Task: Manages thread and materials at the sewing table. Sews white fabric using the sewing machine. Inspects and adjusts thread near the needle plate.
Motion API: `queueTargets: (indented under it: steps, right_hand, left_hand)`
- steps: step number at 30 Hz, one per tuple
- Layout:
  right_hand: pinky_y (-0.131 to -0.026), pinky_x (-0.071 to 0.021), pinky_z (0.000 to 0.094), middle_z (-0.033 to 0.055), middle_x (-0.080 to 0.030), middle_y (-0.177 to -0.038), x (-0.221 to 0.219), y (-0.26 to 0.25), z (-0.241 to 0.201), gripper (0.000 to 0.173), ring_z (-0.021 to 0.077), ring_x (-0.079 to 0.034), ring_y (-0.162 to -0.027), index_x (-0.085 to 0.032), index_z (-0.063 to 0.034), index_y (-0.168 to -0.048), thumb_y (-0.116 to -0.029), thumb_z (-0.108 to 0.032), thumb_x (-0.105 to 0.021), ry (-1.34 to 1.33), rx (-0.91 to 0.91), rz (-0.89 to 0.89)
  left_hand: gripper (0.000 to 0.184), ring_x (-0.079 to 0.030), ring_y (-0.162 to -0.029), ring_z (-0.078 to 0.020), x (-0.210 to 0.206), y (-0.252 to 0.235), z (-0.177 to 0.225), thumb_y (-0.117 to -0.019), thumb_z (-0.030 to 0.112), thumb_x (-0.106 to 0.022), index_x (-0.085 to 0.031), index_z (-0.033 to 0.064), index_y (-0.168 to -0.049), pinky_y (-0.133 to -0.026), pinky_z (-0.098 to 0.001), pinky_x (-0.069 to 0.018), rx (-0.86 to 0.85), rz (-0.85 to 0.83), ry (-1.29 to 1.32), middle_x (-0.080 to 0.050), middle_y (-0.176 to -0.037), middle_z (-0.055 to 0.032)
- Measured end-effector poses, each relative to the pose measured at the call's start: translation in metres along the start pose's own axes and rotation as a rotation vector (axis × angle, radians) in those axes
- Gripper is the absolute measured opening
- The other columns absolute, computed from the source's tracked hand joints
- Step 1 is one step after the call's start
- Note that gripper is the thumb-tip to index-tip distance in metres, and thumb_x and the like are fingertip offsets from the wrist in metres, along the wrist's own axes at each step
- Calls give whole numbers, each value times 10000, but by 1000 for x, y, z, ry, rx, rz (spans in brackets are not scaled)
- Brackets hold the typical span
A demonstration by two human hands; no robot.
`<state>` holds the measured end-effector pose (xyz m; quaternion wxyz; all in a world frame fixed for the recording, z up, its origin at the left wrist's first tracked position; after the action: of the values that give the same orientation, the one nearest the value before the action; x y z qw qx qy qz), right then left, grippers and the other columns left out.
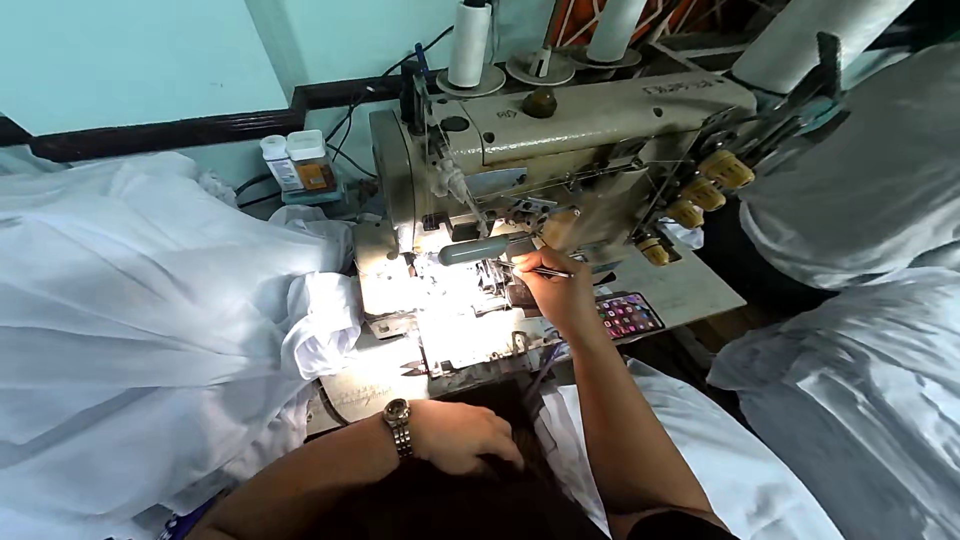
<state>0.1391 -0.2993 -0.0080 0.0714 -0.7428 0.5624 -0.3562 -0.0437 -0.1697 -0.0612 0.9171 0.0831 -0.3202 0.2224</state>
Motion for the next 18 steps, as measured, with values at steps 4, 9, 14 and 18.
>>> queueTargets:
  steps: [4, 9, 14, 18]
  right_hand:
    - [-865, -610, 327, 47, -767, -1006, -1, 0, 1, 109, 109, -732, -955, -734, -51, -881, -884, 46, -684, 10, 13, -6]
    - [-850, -609, 316, 48, -767, -1004, 1, 0, 1, 112, 106, -729, -947, -729, -48, -877, -880, 56, -689, 8, 27, -20]
    - [-848, -615, 318, 50, -769, -996, -1, -1, 1, 113, 107, -734, -940, -731, -46, -879, -875, 61, -695, 18, 42, -18]
    - [-843, -613, 313, 47, -772, -1008, -3, -2, -1, 124, 101, -735, -941, -740, -52, -882, -876, 59, -686, 5, 16, -17]
  left_hand:
    - [337, -623, -1144, -374, -17, -19, 6, -886, -104, -632, -731, 40, -1173, -1013, -514, -493, 3, -4, -67, -682, -1166, -182]
    - [237, -662, -1067, -366, -9, -21, 8, -925, -83, -593, -726, 16, -1095, -971, -518, -515, -16, -23, -104, -701, -1054, -184]
    - [221, -668, -1055, -357, -2, -20, 12, -952, -69, -570, -728, 24, -1075, -956, -525, -522, 23, -57, -156, -703, -1039, -175]
    - [252, -680, -1069, -364, -16, -36, 15, -953, -112, -533, -712, -10, -1099, -966, -521, -529, -17, -19, -129, -704, -1078, -194]
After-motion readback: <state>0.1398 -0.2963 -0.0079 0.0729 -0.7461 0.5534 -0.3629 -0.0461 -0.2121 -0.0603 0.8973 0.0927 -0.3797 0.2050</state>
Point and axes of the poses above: each hand's wrist, its own y-axis away from the middle knuckle, its own x-axis out of the back of the hand, z = x × y, the point moved 2 cm from there along -y, towards the middle knuckle
